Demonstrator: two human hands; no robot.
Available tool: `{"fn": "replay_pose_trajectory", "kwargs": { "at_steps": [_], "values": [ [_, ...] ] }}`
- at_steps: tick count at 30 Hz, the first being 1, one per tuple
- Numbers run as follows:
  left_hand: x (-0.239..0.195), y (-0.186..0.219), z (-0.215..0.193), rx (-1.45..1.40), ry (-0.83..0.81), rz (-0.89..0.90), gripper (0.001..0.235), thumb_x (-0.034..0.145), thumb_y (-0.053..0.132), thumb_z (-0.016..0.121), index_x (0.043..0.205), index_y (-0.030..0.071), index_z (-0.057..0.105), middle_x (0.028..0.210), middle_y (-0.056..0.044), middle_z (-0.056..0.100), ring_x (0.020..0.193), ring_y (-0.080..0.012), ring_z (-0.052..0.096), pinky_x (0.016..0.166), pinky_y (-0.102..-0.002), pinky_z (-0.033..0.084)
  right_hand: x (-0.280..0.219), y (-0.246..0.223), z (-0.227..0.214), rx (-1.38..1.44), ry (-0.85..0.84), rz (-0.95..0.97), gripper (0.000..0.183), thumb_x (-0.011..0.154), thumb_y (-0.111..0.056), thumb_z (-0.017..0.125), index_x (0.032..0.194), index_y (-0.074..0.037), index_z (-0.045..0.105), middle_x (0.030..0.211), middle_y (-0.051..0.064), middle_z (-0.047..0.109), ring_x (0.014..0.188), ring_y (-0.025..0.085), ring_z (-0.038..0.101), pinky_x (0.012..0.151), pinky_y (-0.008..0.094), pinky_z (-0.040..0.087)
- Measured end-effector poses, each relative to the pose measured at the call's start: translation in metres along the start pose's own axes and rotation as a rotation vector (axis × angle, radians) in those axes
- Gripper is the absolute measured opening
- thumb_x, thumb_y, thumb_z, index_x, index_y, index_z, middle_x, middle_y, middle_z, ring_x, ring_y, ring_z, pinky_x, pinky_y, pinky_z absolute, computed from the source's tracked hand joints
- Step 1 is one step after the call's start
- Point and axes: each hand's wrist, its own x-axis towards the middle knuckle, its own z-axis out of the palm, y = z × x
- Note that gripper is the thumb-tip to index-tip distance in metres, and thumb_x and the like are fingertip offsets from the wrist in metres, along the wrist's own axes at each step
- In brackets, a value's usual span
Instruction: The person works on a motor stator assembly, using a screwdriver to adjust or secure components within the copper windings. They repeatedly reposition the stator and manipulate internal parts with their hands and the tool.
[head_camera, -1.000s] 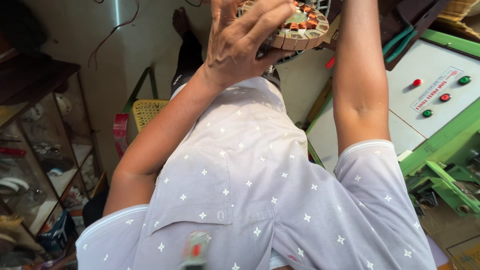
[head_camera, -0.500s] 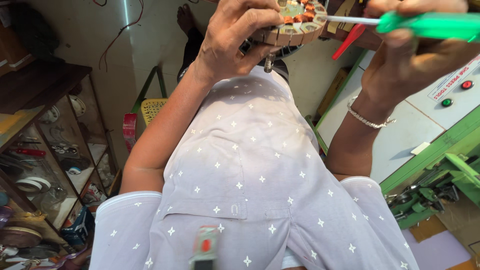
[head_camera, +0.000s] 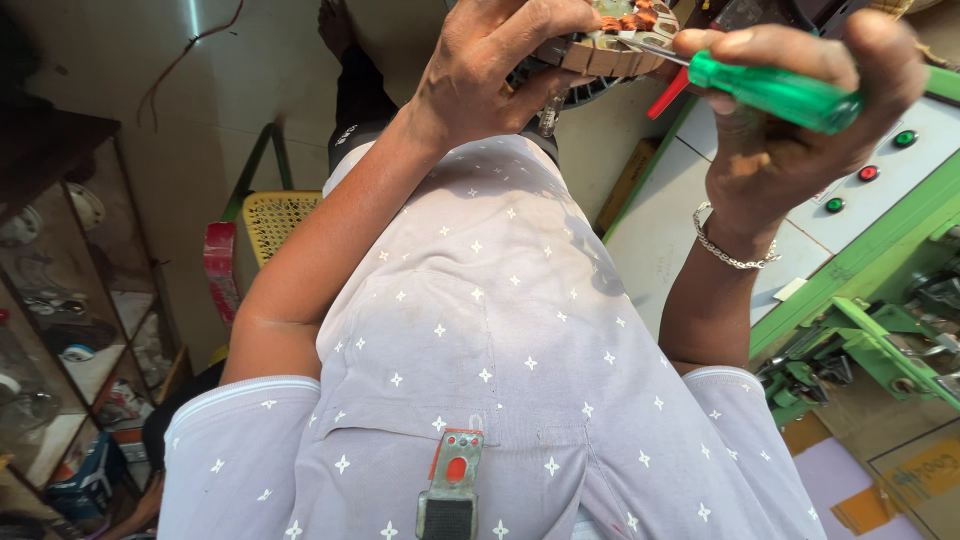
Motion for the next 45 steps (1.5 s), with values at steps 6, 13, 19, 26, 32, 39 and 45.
{"fn": "replay_pose_trajectory", "kwargs": {
  "at_steps": [6, 13, 19, 26, 32, 39, 45],
  "values": [
    [-0.003, -0.005, 0.001, -0.014, 0.017, 0.016, 0.050, 0.096, 0.018, 0.093, 0.135, 0.014, 0.062, 0.126, -0.001, 0.066, 0.116, -0.0208, 0.065, 0.098, -0.039, 0.053, -0.001, 0.009, 0.010, 0.001, -0.064, -0.154, 0.034, 0.107, -0.002, 0.065, 0.125, -0.010, 0.036, 0.108, 0.023, 0.067, 0.096, 0.040, 0.073, 0.094, 0.050, 0.066],
    [0.002, -0.002, 0.002, -0.016, 0.035, 0.062, 0.051, 0.094, 0.016, 0.089, 0.136, 0.014, 0.061, 0.135, -0.001, 0.061, 0.126, -0.0221, 0.059, 0.106, -0.040, 0.051, -0.002, 0.008, 0.026, -0.002, -0.008, -0.273, 0.029, 0.105, -0.006, 0.064, 0.113, -0.007, 0.037, 0.107, 0.022, 0.068, 0.105, 0.039, 0.075, 0.091, 0.049, 0.064],
    [0.005, 0.004, -0.005, 0.031, 0.042, 0.052, 0.051, 0.097, 0.020, 0.088, 0.137, 0.013, 0.058, 0.138, -0.002, 0.060, 0.129, -0.0238, 0.057, 0.108, -0.042, 0.049, 0.008, -0.016, 0.018, 0.075, -0.108, -0.069, 0.031, 0.105, -0.017, 0.072, 0.110, -0.005, 0.044, 0.112, 0.021, 0.068, 0.112, 0.035, 0.074, 0.095, 0.041, 0.064],
    [0.011, 0.006, -0.003, 0.019, -0.007, 0.024, 0.050, 0.094, 0.016, 0.091, 0.136, 0.017, 0.065, 0.124, 0.003, 0.067, 0.116, -0.0190, 0.065, 0.095, -0.040, 0.048, 0.017, -0.034, 0.021, -0.155, -0.096, -0.027, 0.030, 0.106, -0.010, 0.074, 0.106, -0.002, 0.046, 0.109, 0.021, 0.074, 0.102, 0.026, 0.074, 0.090, 0.032, 0.061],
    [0.013, 0.005, -0.006, 0.039, -0.009, 0.064, 0.044, 0.095, 0.007, 0.085, 0.132, 0.016, 0.064, 0.131, 0.003, 0.066, 0.124, -0.0191, 0.063, 0.101, -0.041, 0.046, 0.029, -0.031, 0.021, -0.076, -0.110, -0.002, 0.030, 0.112, -0.014, 0.074, 0.118, -0.001, 0.048, 0.116, 0.019, 0.073, 0.105, 0.025, 0.076, 0.090, 0.029, 0.063],
    [0.020, 0.006, -0.006, 0.033, -0.044, 0.051, 0.051, 0.093, 0.012, 0.087, 0.138, 0.016, 0.063, 0.132, 0.002, 0.065, 0.125, -0.0199, 0.062, 0.102, -0.042, 0.047, 0.030, -0.020, 0.012, -0.172, -0.136, -0.132, 0.028, 0.102, -0.007, 0.076, 0.115, 0.004, 0.053, 0.107, 0.023, 0.075, 0.097, 0.028, 0.077, 0.082, 0.033, 0.063],
    [0.015, 0.003, -0.006, 0.038, -0.028, 0.047, 0.051, 0.095, 0.012, 0.087, 0.140, 0.018, 0.063, 0.131, 0.004, 0.065, 0.125, -0.0187, 0.062, 0.104, -0.042, 0.047, 0.024, -0.009, 0.017, 0.015, -0.155, -0.098, 0.024, 0.109, -0.008, 0.076, 0.116, 0.003, 0.056, 0.116, 0.022, 0.073, 0.107, 0.029, 0.075, 0.093, 0.037, 0.064]
  ]
}}
